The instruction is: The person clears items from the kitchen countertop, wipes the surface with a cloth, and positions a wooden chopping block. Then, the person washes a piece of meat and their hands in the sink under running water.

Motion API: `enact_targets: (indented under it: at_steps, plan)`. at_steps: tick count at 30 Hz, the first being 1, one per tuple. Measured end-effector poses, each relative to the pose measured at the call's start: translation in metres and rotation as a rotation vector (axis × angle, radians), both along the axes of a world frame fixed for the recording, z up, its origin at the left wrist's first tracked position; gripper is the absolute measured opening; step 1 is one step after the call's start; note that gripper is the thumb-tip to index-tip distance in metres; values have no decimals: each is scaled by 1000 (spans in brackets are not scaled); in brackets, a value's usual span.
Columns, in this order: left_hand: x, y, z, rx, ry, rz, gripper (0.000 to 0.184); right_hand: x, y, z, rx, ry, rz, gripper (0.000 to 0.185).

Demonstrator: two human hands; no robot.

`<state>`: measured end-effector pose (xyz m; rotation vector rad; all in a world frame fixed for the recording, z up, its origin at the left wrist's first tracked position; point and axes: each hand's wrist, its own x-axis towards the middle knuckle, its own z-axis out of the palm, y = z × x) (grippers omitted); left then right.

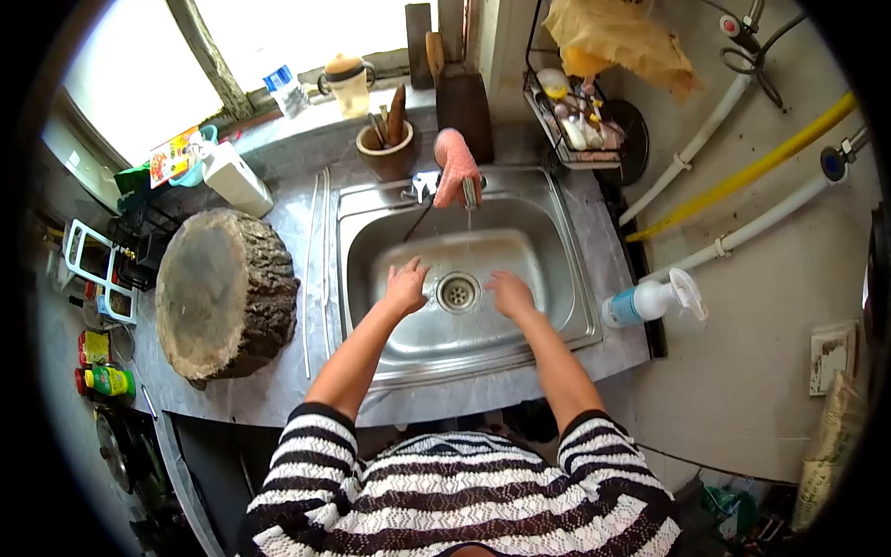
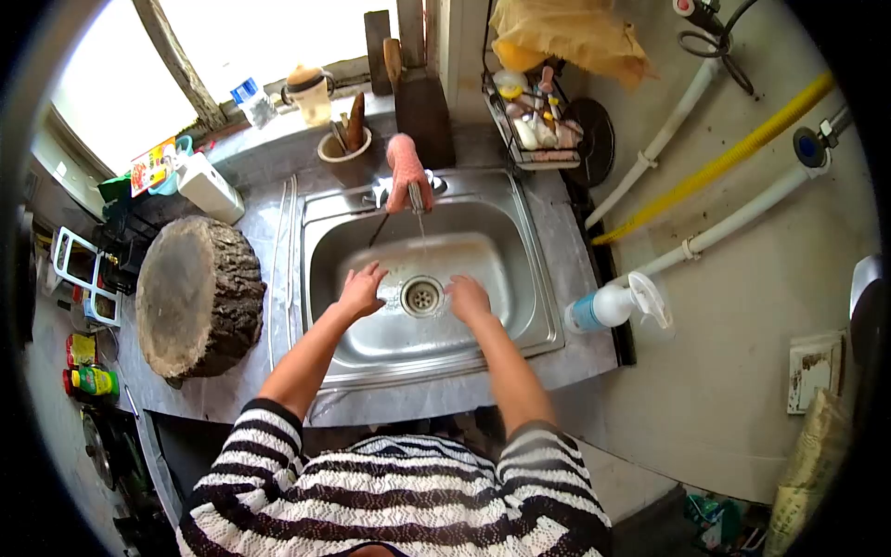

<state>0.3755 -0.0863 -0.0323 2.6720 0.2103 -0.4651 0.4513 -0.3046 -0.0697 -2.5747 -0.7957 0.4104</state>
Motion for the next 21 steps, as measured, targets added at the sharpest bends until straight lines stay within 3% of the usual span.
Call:
enact_targets:
  at_steps: [1,2,4,7,9,11,12,13,16,19,21]
  plan:
    - [2,8,-8,-144,-275,88,67,8,0,-3,447,235,-217,34]
    - [13,18,-17,-260,-402,143,67,23,-4,-7,444,236,-208,34]
    - [26,25,-8,-382,-573,244,72,39,-4,8,535,-83,-289,33]
    - [55,24,33,-515,-740,295,84,55,14,56,697,0,-257,33]
    - [68,19,43,-522,-796,287,73,54,26,71,827,39,-230,33]
    - [85,22,35,-628,-646,280,54,47,30,83,816,54,-209,34]
    - [91,21,36,-614,-748,304,30,46,30,87,807,66,-188,35]
    - [95,23,38,-614,-752,304,30,44,29,89,807,63,-185,35]
    - [88,11,90,-1202,-854,475,12,36,26,98,883,50,-180,33]
    - [70,2,140,-1467,-839,362,16,23,24,127,1096,100,-294,29]
    - [52,-11,161,-1503,-810,328,17,12,30,148,1359,370,-288,35]
